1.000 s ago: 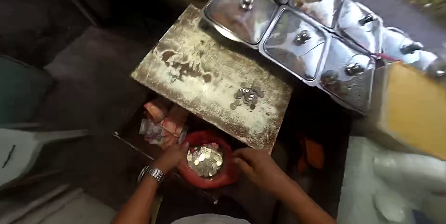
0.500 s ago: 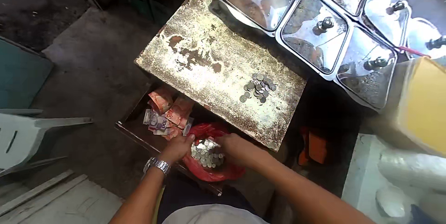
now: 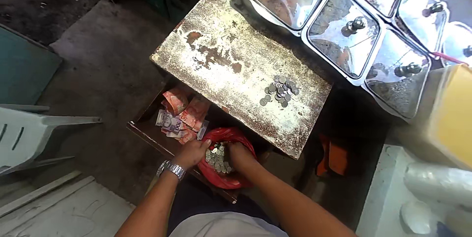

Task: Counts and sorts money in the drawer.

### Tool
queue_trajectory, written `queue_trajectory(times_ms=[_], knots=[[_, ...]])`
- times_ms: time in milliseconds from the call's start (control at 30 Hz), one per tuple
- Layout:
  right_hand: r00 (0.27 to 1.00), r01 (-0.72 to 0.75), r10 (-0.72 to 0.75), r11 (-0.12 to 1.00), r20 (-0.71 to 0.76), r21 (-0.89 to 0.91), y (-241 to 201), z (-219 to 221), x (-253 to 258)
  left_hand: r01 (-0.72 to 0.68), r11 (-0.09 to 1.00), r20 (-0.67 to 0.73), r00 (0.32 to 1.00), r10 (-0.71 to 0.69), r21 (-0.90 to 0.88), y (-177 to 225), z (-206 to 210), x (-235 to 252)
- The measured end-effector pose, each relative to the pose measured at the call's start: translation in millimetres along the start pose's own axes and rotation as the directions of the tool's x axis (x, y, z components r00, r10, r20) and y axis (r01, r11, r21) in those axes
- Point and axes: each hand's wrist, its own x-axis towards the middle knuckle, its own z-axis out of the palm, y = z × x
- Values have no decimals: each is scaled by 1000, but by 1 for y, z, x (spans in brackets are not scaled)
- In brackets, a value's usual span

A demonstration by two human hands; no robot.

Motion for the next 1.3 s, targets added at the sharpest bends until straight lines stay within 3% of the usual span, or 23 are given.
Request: queue_trajectory(times_ms=[167,300,367,500,567,633,667,833,1000,1067,1133,1233,1300], knots=[[972,221,-232,958,44,184,18,-45,-41,-1,1000,-4,1000,1,8,-2,1,2],[981,156,-194,769,-7,620,50,-66,-87,3,1000,-7,1000,-3,-11,-2,1,2],[973,214,-214,704,-85,677,62,-60,-100,-1,1000,-7,1000,1,-22,0,-1,1],[930,364,-304,843,-208,395,58,-35,-90,7,1000,6,1000,-7,-22,2,-2,0],[954,300,-291,927,-74,225,34,-33,-74,6,999,10,1000,-5,-33,3,-3,0],[982,161,-171,981,84,110,8,-27,-52,2,999,13,1000,-2,-37,2,-3,2],[988,115,-122,991,97,72,0,-19,-41,-2,1000,14,1000,2,-30,1,-2,2],[994,-14,18,999,112,-32,-14,4,-18,-14,1000,19,1000,14,1,2,-2,2],[991,48,-43,998,126,-36,-13,10,-24,3,999,30,1000,-5,46,1,-1,1],[979,163,-171,984,112,71,-8,8,-30,-6,999,24,1000,5,49,0,-2,2],[950,277,-307,912,56,304,3,3,-47,-8,999,20,1000,7,39,0,-1,2],[954,217,-301,713,11,667,25,-9,-81,3,1000,32,999,-4,31,-1,-1,2],[957,139,-285,603,49,786,40,-18,-94,-3,1000,28,1000,3,20,-1,-2,3]])
